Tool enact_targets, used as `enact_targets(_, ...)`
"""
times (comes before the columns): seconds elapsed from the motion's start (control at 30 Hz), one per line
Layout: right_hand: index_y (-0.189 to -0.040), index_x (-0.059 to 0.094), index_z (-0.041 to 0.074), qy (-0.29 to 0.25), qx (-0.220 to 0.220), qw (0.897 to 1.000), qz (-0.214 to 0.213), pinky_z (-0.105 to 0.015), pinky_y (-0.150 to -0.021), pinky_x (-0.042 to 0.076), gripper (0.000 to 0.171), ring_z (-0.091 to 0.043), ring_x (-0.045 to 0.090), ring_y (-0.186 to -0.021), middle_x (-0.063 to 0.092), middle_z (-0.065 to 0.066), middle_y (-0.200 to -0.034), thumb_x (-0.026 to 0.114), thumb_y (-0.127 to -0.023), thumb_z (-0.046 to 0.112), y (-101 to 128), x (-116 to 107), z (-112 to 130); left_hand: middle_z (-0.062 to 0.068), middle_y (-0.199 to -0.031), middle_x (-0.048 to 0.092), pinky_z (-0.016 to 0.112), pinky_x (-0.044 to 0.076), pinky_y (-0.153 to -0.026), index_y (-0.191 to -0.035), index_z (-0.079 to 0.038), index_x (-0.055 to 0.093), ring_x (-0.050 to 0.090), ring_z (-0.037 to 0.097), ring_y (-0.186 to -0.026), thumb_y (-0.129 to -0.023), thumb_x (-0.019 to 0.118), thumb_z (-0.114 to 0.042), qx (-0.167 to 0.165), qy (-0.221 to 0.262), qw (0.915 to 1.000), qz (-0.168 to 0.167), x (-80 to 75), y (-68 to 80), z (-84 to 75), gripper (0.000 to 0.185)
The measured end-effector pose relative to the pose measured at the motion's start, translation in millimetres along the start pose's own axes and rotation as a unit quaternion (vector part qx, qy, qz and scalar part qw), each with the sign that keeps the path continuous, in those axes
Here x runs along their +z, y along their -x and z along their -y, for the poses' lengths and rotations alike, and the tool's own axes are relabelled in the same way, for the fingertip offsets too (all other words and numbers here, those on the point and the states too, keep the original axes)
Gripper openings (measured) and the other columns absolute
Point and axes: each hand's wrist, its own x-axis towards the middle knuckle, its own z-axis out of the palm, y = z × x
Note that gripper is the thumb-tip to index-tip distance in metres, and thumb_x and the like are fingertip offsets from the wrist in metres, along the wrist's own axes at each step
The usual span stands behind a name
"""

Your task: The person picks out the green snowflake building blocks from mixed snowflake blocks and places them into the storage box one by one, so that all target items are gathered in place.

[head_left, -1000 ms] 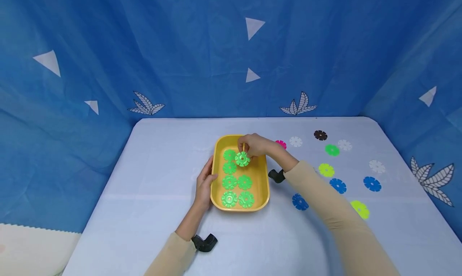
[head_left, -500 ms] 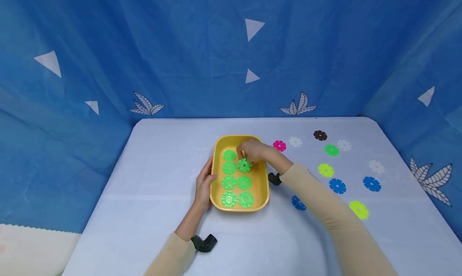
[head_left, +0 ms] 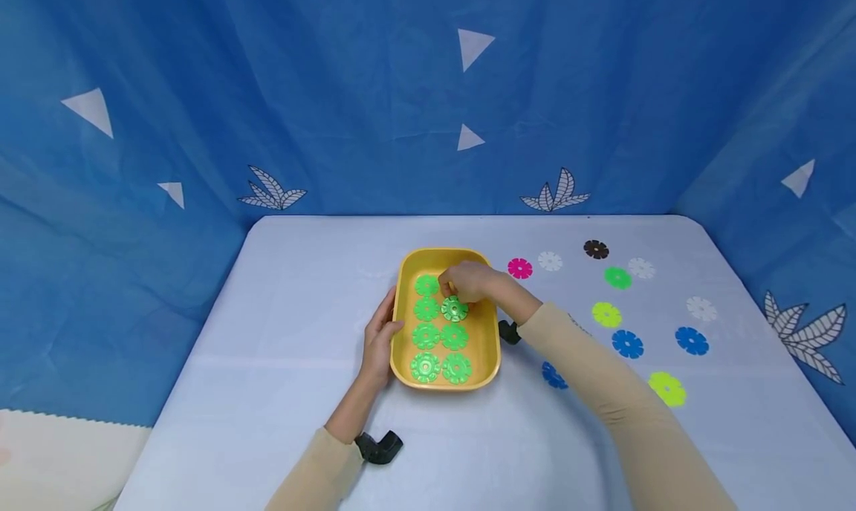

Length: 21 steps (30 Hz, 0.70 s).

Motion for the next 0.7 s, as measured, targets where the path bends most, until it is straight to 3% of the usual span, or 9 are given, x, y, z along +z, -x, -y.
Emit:
enact_targets(0.17, -0.092, 0.065, 0.018, 0.036, 0.018, 0.999, -0.014, -0.024, -0.053, 0.031, 0.028, -0.015, 0.035, -0.06, 0.042, 0.002, -0.067, 0.05, -0.09, -0.007, 2, -1, -1, 0.001, -0.161, 0.027, 0.011, 0.036, -0.103, -0.154, -0.017, 0.032, 0.025, 0.021, -0.149, -0.094, 0.043, -0.004, 0.003, -0.003, 1.0, 0.003, 1.4, -1.7, -0.5, 0.063)
enact_targets(0.33, -0.104, 0.068, 0.018, 0.048, 0.014, 0.998, -0.045, -0.025, -0.055, 0.035, 0.025, -0.014, 0.039, -0.062, 0.05, 0.0, -0.071, 0.051, -0.095, 0.002, 12, -5, -1, 0.003, -0.161, 0.029, 0.01, 0.039, -0.101, -0.154, -0.018, 0.033, 0.028, 0.023, -0.147, -0.094, 0.043, -0.004, 0.0, 0.004, 1.0, 0.004, 1.8, -1.7, 1.2, 0.062)
enact_targets(0.5, -0.112, 0.068, 0.009, -0.033, -0.035, 0.992, -0.117, -0.032, -0.068, 0.05, 0.02, -0.018, 0.056, -0.078, 0.066, -0.005, -0.091, 0.063, -0.092, 0.009, 40, -15, -6, 0.002, -0.161, 0.028, 0.01, 0.039, -0.1, -0.155, -0.017, 0.031, 0.028, 0.023, -0.148, -0.095, 0.043, -0.004, 0.002, -0.001, 1.0, 0.002, 2.3, 0.3, 2.7, 0.062)
enact_targets(0.63, -0.109, 0.067, 0.001, -0.136, -0.07, 0.975, -0.164, -0.032, -0.073, 0.054, 0.02, -0.022, 0.063, -0.079, 0.067, -0.009, -0.091, 0.064, -0.09, 0.002, 67, -17, -26, 0.001, -0.161, 0.027, 0.009, 0.037, -0.102, -0.155, -0.017, 0.03, 0.025, 0.021, -0.149, -0.095, 0.042, -0.005, 0.003, -0.008, 1.0, 0.001, 3.0, 0.6, 3.5, 0.062)
enact_targets(0.7, -0.109, 0.067, -0.001, -0.18, -0.061, 0.965, -0.181, -0.031, -0.07, 0.056, 0.019, -0.025, 0.064, -0.076, 0.067, -0.009, -0.088, 0.064, -0.09, 0.002, 80, -13, -40, 0.001, -0.161, 0.026, 0.009, 0.036, -0.102, -0.155, -0.016, 0.03, 0.024, 0.021, -0.149, -0.095, 0.043, -0.005, 0.002, -0.009, 1.0, -0.001, 3.2, 0.3, 3.9, 0.062)
